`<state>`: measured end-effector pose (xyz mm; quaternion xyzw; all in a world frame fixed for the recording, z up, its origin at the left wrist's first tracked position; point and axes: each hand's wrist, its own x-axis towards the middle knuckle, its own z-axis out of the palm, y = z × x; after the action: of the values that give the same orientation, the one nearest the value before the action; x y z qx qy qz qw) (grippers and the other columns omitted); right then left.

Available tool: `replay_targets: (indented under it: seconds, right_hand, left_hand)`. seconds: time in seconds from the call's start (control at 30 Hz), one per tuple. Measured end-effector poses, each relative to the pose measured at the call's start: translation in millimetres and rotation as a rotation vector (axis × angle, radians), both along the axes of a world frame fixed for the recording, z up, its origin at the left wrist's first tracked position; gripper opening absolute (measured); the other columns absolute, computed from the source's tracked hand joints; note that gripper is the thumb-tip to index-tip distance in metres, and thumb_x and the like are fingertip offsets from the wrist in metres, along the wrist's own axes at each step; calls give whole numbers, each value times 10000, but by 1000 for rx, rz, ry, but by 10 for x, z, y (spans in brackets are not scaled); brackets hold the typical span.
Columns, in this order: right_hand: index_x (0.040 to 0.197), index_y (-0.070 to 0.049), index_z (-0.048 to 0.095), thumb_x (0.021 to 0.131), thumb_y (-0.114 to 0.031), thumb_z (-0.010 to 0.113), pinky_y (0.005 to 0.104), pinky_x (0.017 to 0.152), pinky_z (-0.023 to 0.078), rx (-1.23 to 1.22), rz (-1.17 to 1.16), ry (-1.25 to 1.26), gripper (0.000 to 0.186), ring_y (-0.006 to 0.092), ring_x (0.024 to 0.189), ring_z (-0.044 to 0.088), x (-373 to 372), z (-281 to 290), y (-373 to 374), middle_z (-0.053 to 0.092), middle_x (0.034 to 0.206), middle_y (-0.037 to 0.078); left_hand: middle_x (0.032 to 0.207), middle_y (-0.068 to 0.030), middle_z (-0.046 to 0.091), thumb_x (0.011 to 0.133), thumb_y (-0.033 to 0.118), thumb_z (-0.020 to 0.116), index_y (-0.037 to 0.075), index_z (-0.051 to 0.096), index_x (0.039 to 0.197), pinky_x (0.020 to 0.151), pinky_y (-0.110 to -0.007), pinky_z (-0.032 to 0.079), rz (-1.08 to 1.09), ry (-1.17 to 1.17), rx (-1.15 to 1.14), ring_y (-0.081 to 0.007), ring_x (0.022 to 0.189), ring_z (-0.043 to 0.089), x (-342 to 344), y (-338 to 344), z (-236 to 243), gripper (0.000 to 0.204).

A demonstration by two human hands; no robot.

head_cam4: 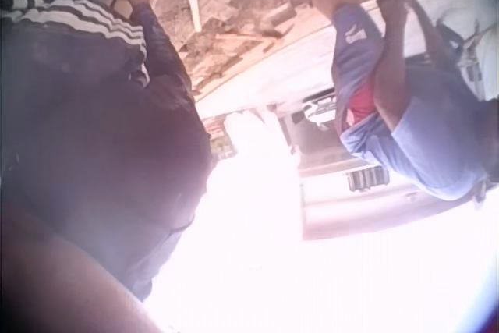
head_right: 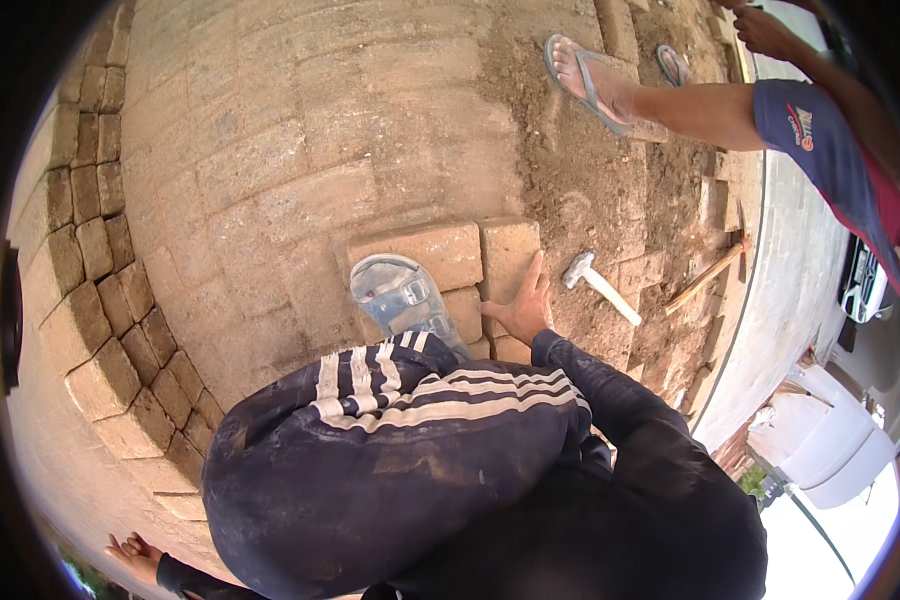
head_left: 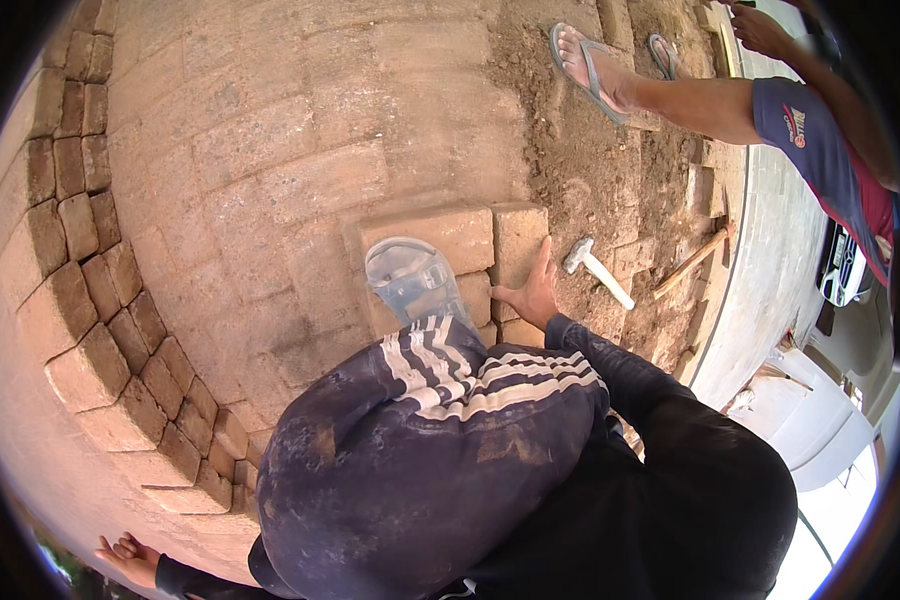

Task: The person lays rectangular bricks onto a prepared sand base to form a curved wall. They pick up bricks from a nearby pile, place them into position, and adjust them by hand to align with the existing structure.

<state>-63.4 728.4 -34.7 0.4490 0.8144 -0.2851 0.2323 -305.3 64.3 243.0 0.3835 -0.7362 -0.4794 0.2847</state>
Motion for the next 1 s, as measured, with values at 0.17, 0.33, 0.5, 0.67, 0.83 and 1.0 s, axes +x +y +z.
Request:
replay_targets:
  seconds: [0.17,0.33,0.5,0.67,0.83,1.0]
  right_hand:
    - [1507,73,-23,615,-409,910,441,1168,244,-25,136,273,1378,409,1418,263,-86,-138,21,202,1523,341]
    - [1491,106,70,629,-380,908,418,1154,269,64,140,270,1296,380,1398,316,-372,-35,595,262,1506,325]
    - [1475,110,108,638,-380,901,418,1142,286,176,264,106,1253,376,1379,344,-1260,-170,1116,300,1481,321]
    - [1459,114,146,646,-379,895,419,1130,303,280,415,119,1211,372,1360,371,-2482,217,1620,338,1456,317]
    - [1444,119,184,654,-378,889,419,1118,320,264,606,146,1169,368,1341,399,-3556,939,1602,377,1431,313]
    - [1428,123,222,662,-377,883,419,1106,337,167,776,9,1129,364,1322,427,-3859,1630,1190,415,1406,309]
  left_hand:
    - [711,30,488,1026,309,546,-49,550,1281,730,-253,454,-298,-164,46,-62,683,483,-105,195,-343,439]
    - [584,56,447,995,303,603,-3,651,1101,677,-268,511,-319,-102,116,-70,559,476,-415,397,-413,327]
    - [504,34,453,944,373,662,-2,697,929,530,-267,501,-60,-105,21,-56,427,418,262,0,-203,377]
    - [472,32,431,963,422,620,-5,690,891,499,-275,481,194,-59,-7,-65,398,386,775,-275,-350,438]
    - [478,16,441,962,458,600,1,708,892,513,-270,505,347,-159,-167,-71,422,443,1335,-986,-733,475]
    - [569,-15,550,942,418,629,22,735,922,529,-249,502,511,-110,-63,-89,505,557,2074,-1519,-848,411]
